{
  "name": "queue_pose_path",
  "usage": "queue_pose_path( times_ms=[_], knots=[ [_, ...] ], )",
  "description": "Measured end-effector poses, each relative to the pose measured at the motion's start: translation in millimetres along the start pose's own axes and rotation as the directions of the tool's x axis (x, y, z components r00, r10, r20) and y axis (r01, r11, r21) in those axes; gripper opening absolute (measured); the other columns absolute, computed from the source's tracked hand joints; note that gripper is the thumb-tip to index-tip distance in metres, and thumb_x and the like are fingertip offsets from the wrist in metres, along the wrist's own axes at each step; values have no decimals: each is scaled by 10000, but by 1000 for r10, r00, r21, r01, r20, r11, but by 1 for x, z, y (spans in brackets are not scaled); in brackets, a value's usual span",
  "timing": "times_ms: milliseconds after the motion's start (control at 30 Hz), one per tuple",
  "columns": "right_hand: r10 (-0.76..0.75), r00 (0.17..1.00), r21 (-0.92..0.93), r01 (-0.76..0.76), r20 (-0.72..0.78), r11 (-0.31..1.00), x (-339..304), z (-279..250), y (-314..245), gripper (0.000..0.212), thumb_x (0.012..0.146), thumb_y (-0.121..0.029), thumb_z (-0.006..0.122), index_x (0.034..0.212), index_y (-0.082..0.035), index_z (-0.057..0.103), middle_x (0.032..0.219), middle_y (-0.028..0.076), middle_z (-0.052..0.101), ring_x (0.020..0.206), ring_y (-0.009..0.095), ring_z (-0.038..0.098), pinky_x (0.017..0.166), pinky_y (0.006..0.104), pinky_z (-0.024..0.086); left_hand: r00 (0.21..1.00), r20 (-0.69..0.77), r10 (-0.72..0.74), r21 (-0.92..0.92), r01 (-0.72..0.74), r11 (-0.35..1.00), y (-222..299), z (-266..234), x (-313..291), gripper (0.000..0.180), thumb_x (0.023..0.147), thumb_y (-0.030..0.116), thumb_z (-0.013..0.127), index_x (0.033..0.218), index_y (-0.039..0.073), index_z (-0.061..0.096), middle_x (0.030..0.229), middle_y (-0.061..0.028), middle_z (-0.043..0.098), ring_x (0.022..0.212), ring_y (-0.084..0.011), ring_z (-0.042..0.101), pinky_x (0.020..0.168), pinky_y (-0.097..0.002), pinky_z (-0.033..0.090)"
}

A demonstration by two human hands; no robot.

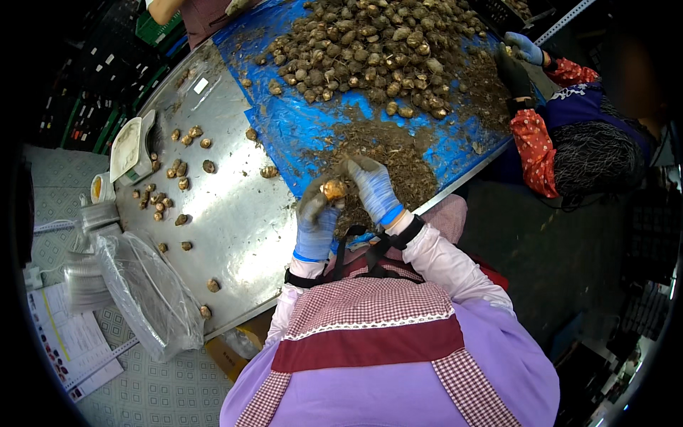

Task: The person cleans and sorts bulbs from a large pile on a metal table by hand. The person removes soil and debris from the items before placing them into a plastic crate.

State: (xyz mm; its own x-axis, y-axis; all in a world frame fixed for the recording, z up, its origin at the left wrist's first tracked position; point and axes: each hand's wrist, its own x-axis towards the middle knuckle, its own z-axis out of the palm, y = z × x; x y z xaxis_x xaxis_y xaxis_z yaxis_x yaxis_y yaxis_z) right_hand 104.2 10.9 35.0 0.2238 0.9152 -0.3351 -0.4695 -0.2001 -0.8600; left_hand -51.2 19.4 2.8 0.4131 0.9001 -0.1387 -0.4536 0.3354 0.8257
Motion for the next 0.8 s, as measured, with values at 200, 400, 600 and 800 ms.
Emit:
queue_pose_path(
  times_ms=[200, 400, 600, 800],
  knots=[
    [-84, 989, -265, 113, 121, 958, -1, -18, -6, 333, 1006, -330, 577, 1166, -49, 654, 1010, 38, 678, 866, 104, 638, 712, 242, 524, 990, -130, -45, -73, 35, 997, 18, 11, -2, 663, 905, 380, 625, 1395, -43, 482, 1177, -126, 621, 1020, -185, 616, 881, -311, 519],
    [-194, 969, -426, 242, 153, 872, -17, 7, -22, 281, 926, -189, 703, 1139, -16, 641, 1021, 73, 677, 894, 122, 640, 758, 264, 533, 983, -164, -79, 131, 101, 986, 34, 17, -6, 535, 934, 327, 670, 1365, 34, 549, 1254, -126, 611, 1064, -193, 625, 847, -289, 548],
    [-179, 981, -422, 195, 76, 885, -14, 7, -9, 187, 923, -130, 700, 1060, -6, 666, 965, 50, 676, 878, 100, 604, 747, 247, 502, 968, -236, 85, 154, -49, 987, 15, 13, -9, 548, 909, 289, 714, 1354, 14, 550, 1219, -100, 627, 1079, -176, 611, 924, -308, 509],
    [-142, 988, -384, 155, 63, 910, -11, -4, 4, 229, 981, -201, 631, 1089, 0, 649, 980, 42, 672, 859, 95, 583, 739, 239, 482, 991, -121, 54, 129, -38, 991, 27, 13, -10, 594, 858, 232, 760, 1357, -6, 544, 1264, -103, 612, 1108, -174, 591, 934, -313, 485]
  ],
)
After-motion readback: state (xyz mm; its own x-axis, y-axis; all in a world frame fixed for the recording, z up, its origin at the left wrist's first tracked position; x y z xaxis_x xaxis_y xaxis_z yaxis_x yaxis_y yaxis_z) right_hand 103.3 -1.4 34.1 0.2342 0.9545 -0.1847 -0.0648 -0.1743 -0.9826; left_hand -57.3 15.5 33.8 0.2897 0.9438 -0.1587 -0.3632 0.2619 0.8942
